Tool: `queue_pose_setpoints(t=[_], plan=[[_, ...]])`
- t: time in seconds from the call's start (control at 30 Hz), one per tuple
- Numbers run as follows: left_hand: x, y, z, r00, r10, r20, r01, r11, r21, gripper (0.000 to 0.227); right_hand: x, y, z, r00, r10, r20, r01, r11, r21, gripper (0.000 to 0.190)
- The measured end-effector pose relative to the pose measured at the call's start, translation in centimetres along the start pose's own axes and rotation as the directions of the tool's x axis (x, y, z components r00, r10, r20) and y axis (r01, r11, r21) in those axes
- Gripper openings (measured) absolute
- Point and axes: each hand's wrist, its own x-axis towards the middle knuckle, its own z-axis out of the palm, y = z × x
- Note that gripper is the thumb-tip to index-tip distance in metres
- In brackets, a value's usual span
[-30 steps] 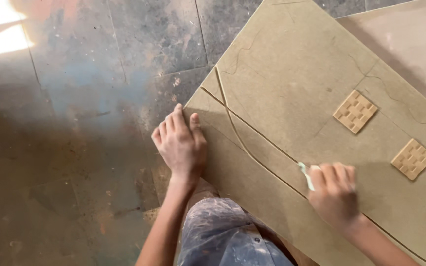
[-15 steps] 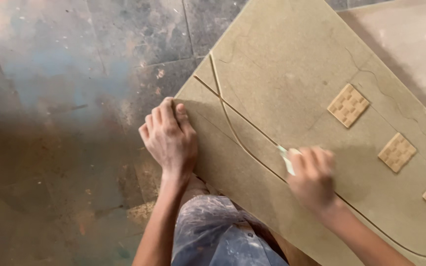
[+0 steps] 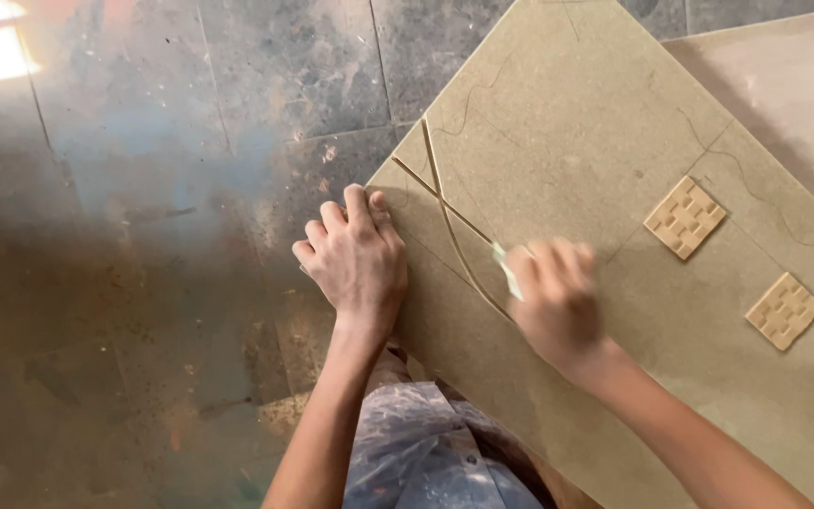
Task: The person sands a large flat wooden panel with a small white sanding block, focusing on curved grooves and three square woven-texture inlays. The person moves the block along the grooves and over the inlays repeatedly, smoothing the surface.
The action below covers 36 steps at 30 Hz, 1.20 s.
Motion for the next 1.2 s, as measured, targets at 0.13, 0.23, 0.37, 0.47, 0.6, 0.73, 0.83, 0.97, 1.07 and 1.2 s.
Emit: queue_pose_setpoints(t=[0.13, 0.23, 0.37, 0.47, 0.6, 0.73, 0.83, 0.97, 1.07, 1.2], plan=[[-0.3, -0.5, 0.7, 1.0, 0.001, -0.025, -0.003, 0.997, -0.075, 0.029, 0.5, 0.3, 0.1, 0.999, 0.021, 0.048, -0.021, 1.0, 0.014, 0.011], [-0.4, -0.8, 0.5, 1.0, 0.012, 0.018, -0.01, 0.994, -0.111, 0.03, -2.3, 1.0, -2.5, 0.994, 0.019, 0.11, -0.019, 1.0, -0.006, 0.014], [0.7, -1.1, -0.2, 0.997, 0.021, 0.073, -0.013, 0.994, -0.104, 0.032, -0.5, 0.5, -2.0, 1.0, -0.025, -0.002, 0.025, 1.0, 0.005, 0.01], [-0.1, -1.4, -0.8, 0.996, 0.011, 0.085, 0.001, 0.991, -0.137, 0.032, 0.7, -0.3, -0.4, 1.0, 0.007, 0.03, -0.008, 1.0, 0.025, 0.015], [0.3, -1.7, -0.9, 0.993, 0.011, 0.115, 0.014, 0.976, -0.217, 0.032, 0.2, -0.2, -2.3, 0.997, -0.01, 0.08, 0.006, 0.999, 0.048, 0.007], [1.3, -0.9, -1.2, 0.998, -0.002, 0.068, 0.016, 0.98, -0.2, 0.031, 0.9, 0.3, -3.6, 0.999, -0.047, -0.005, 0.047, 0.999, 0.022, 0.008], [0.7, -1.1, -1.3, 0.996, -0.002, 0.093, 0.019, 0.984, -0.176, 0.032, 3.3, -1.2, -0.8, 0.999, -0.04, 0.002, 0.039, 0.996, 0.074, 0.004], [0.9, -1.2, -0.9, 0.994, 0.003, 0.107, 0.022, 0.974, -0.224, 0.034, 4.3, -1.5, 0.8, 1.0, -0.007, -0.021, 0.008, 0.999, 0.047, 0.011], [0.6, -1.4, -0.7, 0.994, -0.006, 0.106, 0.029, 0.976, -0.217, 0.035, 2.0, -0.4, 0.1, 0.999, -0.006, 0.048, 0.005, 0.999, 0.033, 0.007], [0.7, -1.1, -0.4, 0.995, -0.006, 0.097, 0.024, 0.981, -0.19, 0.035, 0.5, 0.7, 1.7, 0.999, -0.023, 0.043, 0.022, 0.999, 0.044, 0.011]])
